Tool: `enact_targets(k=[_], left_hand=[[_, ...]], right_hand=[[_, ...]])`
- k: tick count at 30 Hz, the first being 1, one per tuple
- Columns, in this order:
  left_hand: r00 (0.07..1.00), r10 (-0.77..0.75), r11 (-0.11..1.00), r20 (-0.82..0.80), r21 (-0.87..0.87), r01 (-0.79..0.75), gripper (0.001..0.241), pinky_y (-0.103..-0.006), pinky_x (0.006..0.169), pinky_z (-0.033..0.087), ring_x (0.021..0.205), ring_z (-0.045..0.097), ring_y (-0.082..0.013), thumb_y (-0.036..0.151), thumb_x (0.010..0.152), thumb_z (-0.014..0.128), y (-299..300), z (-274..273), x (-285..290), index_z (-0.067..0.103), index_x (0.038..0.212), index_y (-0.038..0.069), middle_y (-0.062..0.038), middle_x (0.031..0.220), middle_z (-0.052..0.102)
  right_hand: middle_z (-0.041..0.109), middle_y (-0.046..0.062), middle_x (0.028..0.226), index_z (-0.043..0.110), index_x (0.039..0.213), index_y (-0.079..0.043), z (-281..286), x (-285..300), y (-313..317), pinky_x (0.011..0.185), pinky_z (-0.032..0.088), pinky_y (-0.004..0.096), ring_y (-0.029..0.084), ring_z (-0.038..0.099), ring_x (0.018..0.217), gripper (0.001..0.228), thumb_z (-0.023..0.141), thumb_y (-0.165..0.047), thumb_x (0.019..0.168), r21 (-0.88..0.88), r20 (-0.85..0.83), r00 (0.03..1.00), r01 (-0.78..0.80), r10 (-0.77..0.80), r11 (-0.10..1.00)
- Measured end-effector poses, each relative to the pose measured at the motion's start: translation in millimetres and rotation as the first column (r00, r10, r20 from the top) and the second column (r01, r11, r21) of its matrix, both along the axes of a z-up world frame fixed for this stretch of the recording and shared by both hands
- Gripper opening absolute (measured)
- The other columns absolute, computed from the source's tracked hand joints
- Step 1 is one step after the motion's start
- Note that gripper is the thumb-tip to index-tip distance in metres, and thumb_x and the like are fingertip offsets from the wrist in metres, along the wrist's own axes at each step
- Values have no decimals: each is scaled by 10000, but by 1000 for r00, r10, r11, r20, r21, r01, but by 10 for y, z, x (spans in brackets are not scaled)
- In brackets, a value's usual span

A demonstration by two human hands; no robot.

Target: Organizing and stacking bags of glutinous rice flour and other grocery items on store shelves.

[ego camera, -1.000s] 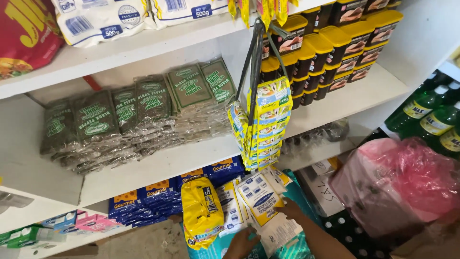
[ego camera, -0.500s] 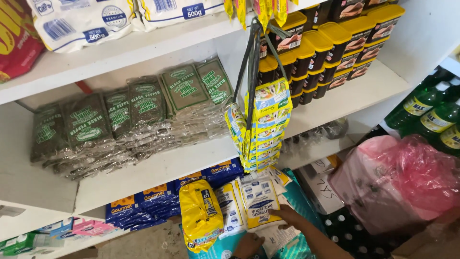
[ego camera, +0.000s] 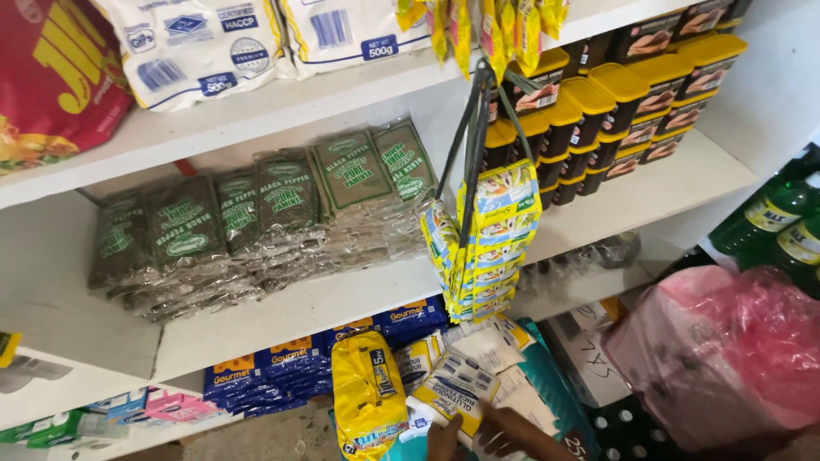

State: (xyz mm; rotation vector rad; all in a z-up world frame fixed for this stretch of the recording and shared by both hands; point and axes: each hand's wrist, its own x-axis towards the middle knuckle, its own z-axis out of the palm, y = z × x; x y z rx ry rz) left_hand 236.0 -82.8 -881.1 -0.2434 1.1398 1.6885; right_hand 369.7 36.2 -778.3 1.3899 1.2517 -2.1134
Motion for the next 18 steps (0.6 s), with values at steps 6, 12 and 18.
enact_targets(k=[6,12,18], left_hand=[[917,-204,977,-343,-14,212,438,-432,848,640,987,763,-303,33,899,685,-35,91,-79,561,1311,-48,-204,1150,762],[860,-481,874,-171,-20,485,527,-410,948,617,1099,745,-286,64,923,704,-181,836,-205,509,1402,-43,-202,1241,740],[764,-509,778,-396,167,605,539,-332,1003,603,1148,739,-242,186,1034,725,-353,889,-563,565,1436,-135,-198,1292,755]], right_hand=[[654,100,813,723,1096,-56,-1285,269,523,566,481,308,166,574,644,637,672,-649,870,518,-14,984,160,-178,840],[809,170,1095,667,1316,-17,-413,251,355,775,641,401,259,780,893,649,600,-517,908,-282,-194,896,339,-399,898],[762,204,1164,653,1285,-6,-528,358,461,859,614,438,298,747,963,536,693,-381,905,-515,-292,797,335,-529,789]])
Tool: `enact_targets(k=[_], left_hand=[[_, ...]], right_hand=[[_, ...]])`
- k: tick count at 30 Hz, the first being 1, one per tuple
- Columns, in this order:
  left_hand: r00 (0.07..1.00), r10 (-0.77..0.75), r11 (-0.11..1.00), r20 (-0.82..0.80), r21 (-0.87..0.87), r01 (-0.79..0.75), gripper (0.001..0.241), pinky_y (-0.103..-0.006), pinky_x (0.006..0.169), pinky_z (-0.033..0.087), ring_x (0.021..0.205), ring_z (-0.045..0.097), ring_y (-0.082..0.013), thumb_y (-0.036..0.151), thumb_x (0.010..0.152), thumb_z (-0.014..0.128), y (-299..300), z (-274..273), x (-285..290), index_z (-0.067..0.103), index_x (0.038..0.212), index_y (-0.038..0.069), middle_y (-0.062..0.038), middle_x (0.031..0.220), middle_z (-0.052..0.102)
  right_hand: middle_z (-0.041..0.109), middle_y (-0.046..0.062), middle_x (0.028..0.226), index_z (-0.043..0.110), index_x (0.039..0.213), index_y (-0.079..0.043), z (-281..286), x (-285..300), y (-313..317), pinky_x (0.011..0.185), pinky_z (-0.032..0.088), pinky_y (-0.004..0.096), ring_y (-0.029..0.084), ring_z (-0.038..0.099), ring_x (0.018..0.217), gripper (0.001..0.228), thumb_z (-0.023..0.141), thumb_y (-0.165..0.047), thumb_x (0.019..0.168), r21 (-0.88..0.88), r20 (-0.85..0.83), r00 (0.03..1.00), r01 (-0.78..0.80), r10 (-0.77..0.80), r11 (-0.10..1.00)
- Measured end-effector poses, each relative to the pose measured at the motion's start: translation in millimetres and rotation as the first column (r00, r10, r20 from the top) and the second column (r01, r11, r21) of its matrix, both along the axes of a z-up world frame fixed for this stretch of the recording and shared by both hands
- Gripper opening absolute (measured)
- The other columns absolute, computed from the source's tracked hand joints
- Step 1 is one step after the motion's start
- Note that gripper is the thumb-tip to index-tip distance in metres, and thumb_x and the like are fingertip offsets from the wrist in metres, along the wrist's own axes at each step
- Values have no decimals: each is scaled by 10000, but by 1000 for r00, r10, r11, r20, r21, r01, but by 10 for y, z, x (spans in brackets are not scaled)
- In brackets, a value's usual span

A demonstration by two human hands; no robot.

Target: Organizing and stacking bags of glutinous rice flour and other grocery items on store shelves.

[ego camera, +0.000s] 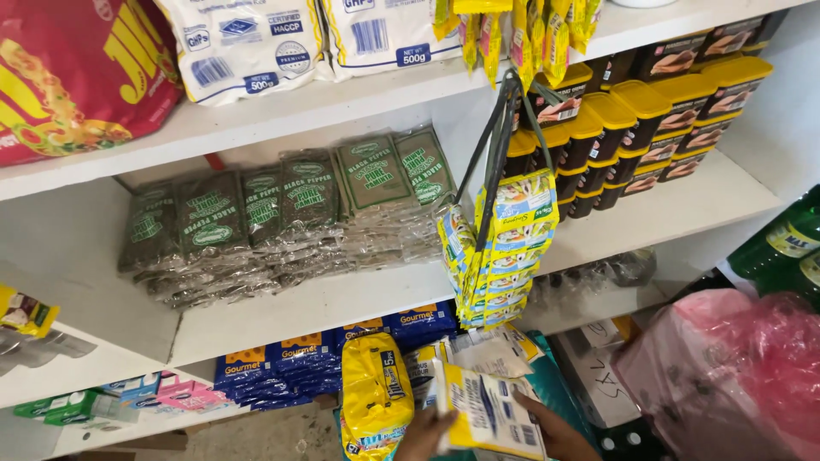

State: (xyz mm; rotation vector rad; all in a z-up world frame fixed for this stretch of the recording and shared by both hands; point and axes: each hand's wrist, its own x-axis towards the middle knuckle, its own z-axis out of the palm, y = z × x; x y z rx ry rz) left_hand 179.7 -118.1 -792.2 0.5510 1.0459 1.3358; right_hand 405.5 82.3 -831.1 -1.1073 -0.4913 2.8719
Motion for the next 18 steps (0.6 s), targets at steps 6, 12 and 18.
enact_targets(k=[6,12,18], left_hand=[[777,403,804,-485,-217,-553,610,-281,541,599,878,787,-160,383,848,766,-134,-143,-187,651,1369,88,-79,1110,826],[686,641,767,344,-260,-586,633,-380,777,637,1019,661,-207,159,923,711,-75,203,75,456,1488,32,-134,1246,687],[701,712,702,-42,39,-711,808,-405,998,554,1189,673,-274,-19,848,687,37,636,257,273,1537,65,-210,1351,644]], right_hand=[[752,187,1216,577,1365,2,415,-100,-110,982,599,480,301,753,1071,568,735,-203,859,211,-128,992,16,11,977],[708,109,1303,480,1457,-110,918,-332,-445,1001,574,466,248,717,1166,666,725,-205,845,302,-161,987,67,-19,951],[680,59,1322,465,1443,-137,924,-734,-580,1016,551,471,240,681,1202,597,666,-146,881,249,-281,950,208,-134,946]])
